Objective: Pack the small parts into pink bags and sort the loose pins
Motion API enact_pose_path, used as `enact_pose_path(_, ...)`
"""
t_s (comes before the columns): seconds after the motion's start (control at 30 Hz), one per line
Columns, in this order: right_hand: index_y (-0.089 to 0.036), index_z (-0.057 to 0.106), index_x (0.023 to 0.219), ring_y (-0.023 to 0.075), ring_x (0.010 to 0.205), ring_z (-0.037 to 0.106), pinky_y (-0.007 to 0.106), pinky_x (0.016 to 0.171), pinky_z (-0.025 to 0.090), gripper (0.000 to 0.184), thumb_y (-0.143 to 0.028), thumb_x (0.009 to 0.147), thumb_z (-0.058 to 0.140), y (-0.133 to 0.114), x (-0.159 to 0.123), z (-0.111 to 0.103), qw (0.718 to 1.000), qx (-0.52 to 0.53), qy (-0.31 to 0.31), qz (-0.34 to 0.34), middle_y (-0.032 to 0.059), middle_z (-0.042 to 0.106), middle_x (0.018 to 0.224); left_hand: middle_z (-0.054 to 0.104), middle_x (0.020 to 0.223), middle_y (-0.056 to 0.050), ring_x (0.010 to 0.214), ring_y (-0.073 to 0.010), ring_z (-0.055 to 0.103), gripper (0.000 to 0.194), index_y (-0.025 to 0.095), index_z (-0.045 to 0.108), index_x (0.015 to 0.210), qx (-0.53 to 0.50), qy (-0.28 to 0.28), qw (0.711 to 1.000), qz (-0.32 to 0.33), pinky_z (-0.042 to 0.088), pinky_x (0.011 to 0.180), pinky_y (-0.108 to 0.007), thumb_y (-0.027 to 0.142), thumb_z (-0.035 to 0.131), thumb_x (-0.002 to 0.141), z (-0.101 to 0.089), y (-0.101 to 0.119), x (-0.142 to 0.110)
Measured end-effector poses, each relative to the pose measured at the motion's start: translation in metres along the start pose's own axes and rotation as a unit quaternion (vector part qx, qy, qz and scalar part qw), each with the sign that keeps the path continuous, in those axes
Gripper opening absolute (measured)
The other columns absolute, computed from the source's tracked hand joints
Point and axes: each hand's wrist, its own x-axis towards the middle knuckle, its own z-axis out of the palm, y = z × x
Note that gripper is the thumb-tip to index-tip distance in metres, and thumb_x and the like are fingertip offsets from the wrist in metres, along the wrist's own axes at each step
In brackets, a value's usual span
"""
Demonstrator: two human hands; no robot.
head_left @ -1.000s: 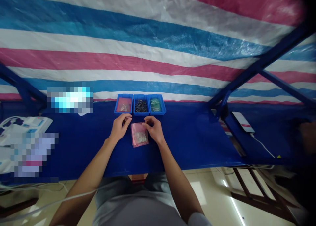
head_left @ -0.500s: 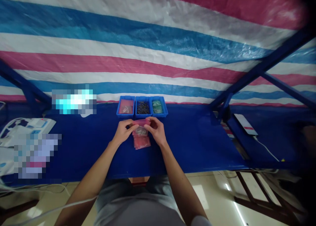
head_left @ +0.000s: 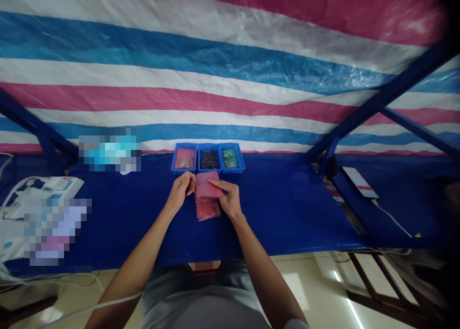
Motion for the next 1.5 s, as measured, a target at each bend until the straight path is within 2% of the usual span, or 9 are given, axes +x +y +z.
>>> enact_pose_path(0.17, -0.027, 0.077, 0.113, 0.0244, 0.096, 0.07, 0.036, 0.086, 0.054, 0.027, -0.033, 0.091, 0.064, 0.001, 0.001, 0.002, 0.999, -0.004, -0.024, -0.029, 0.0073, 0.076, 0.108, 0.05, 0.063, 0.005, 0.05, -0.0063, 0.045, 0.037, 0.017, 0.051, 0.083, 0.001, -0.099, 0.991, -0.091, 0.031, 0.047, -0.018, 0.051, 0.066, 0.087, 0.007, 0.004, -0.002)
enact_pose_path(0.37, -0.026, 0.079, 0.107, 0.0255, 0.104, 0.069, 0.038, 0.093, 0.051, 0.027, -0.026, 0.09, 0.059, 0.002, 0.005, 0.002, 0.996, 0.076, -0.039, 0.003, 0.0066, 0.075, 0.112, 0.057, 0.08, 0.005, 0.055, -0.0055, 0.05, 0.051, 0.023, 0.046, 0.107, -0.05, -0.032, 0.993, -0.106, 0.035, 0.049, -0.016, 0.041, 0.081, 0.074, 0.012, 0.003, -0.002)
enact_pose_path(0.47, -0.026, 0.072, 0.121, 0.0241, 0.104, 0.068, 0.037, 0.095, 0.05, 0.036, -0.027, 0.091, 0.052, 0.0, 0.006, 0.002, 0.988, 0.14, -0.03, 0.065, 0.0048, 0.074, 0.111, 0.057, 0.076, 0.006, 0.061, -0.0084, 0.055, 0.066, 0.024, 0.046, 0.123, -0.051, -0.011, 0.993, -0.108, 0.042, 0.057, -0.018, 0.038, 0.084, 0.07, 0.009, 0.003, 0.0)
enact_pose_path(0.67, -0.027, 0.047, 0.143, 0.0168, 0.071, 0.064, 0.029, 0.069, 0.053, 0.058, -0.046, 0.09, 0.062, -0.001, 0.007, 0.007, 0.947, 0.259, 0.01, 0.187, 0.0014, 0.07, 0.087, 0.056, 0.072, 0.006, 0.057, -0.0076, 0.051, 0.076, 0.021, 0.049, 0.13, -0.025, -0.019, 0.996, -0.085, 0.038, 0.056, -0.019, 0.033, 0.088, 0.065, 0.009, 0.005, 0.0)
enact_pose_path(0.77, -0.025, 0.049, 0.138, 0.0166, 0.069, 0.064, 0.027, 0.064, 0.052, 0.067, -0.044, 0.079, 0.076, 0.0, 0.009, 0.01, 0.938, 0.275, -0.003, 0.209, 0.0026, 0.071, 0.088, 0.06, 0.075, 0.004, 0.058, -0.0091, 0.053, 0.079, 0.022, 0.047, 0.132, -0.024, -0.027, 0.997, -0.063, 0.04, 0.057, -0.02, 0.033, 0.088, 0.065, 0.01, 0.007, -0.002)
enact_pose_path(0.93, -0.016, 0.07, 0.104, 0.0176, 0.071, 0.066, 0.028, 0.066, 0.051, 0.043, -0.039, 0.071, 0.084, 0.004, 0.009, 0.01, 0.944, 0.257, -0.014, 0.207, 0.0058, 0.073, 0.087, 0.064, 0.081, 0.002, 0.062, -0.0104, 0.057, 0.077, 0.024, 0.042, 0.134, -0.024, -0.038, 0.998, -0.053, 0.043, 0.059, -0.02, 0.036, 0.084, 0.071, 0.011, 0.005, -0.003)
enact_pose_path(1.17, -0.014, 0.071, 0.084, 0.0122, 0.061, 0.055, 0.024, 0.059, 0.043, 0.031, -0.043, 0.076, 0.079, 0.006, 0.009, 0.009, 0.96, 0.214, -0.018, 0.179, 0.001, 0.066, 0.072, 0.05, 0.062, 0.006, 0.044, -0.004, 0.036, 0.038, 0.016, 0.06, 0.103, -0.03, -0.065, 0.991, -0.109, 0.025, 0.042, -0.017, 0.048, 0.07, 0.084, 0.01, -0.002, -0.001)
enact_pose_path(1.33, -0.013, 0.07, 0.084, 0.0117, 0.06, 0.05, 0.023, 0.058, 0.039, 0.036, -0.049, 0.085, 0.069, 0.008, 0.008, 0.01, 0.97, 0.166, -0.056, 0.167, -0.0001, 0.061, 0.069, 0.057, 0.068, 0.002, 0.046, -0.0046, 0.04, 0.041, 0.015, 0.066, 0.101, -0.015, -0.065, 0.991, -0.114, 0.029, 0.043, -0.017, 0.05, 0.072, 0.082, 0.011, 0.002, -0.004)
enact_pose_path(1.5, -0.014, 0.067, 0.075, 0.0107, 0.058, 0.046, 0.023, 0.057, 0.035, 0.037, -0.049, 0.086, 0.067, 0.007, 0.007, 0.01, 0.975, 0.151, -0.066, 0.151, -0.0009, 0.057, 0.066, 0.046, 0.058, 0.005, 0.043, -0.0044, 0.035, 0.042, 0.013, 0.064, 0.086, -0.009, -0.073, 0.989, -0.128, 0.025, 0.041, -0.017, 0.054, 0.07, 0.082, 0.013, 0.005, -0.005)
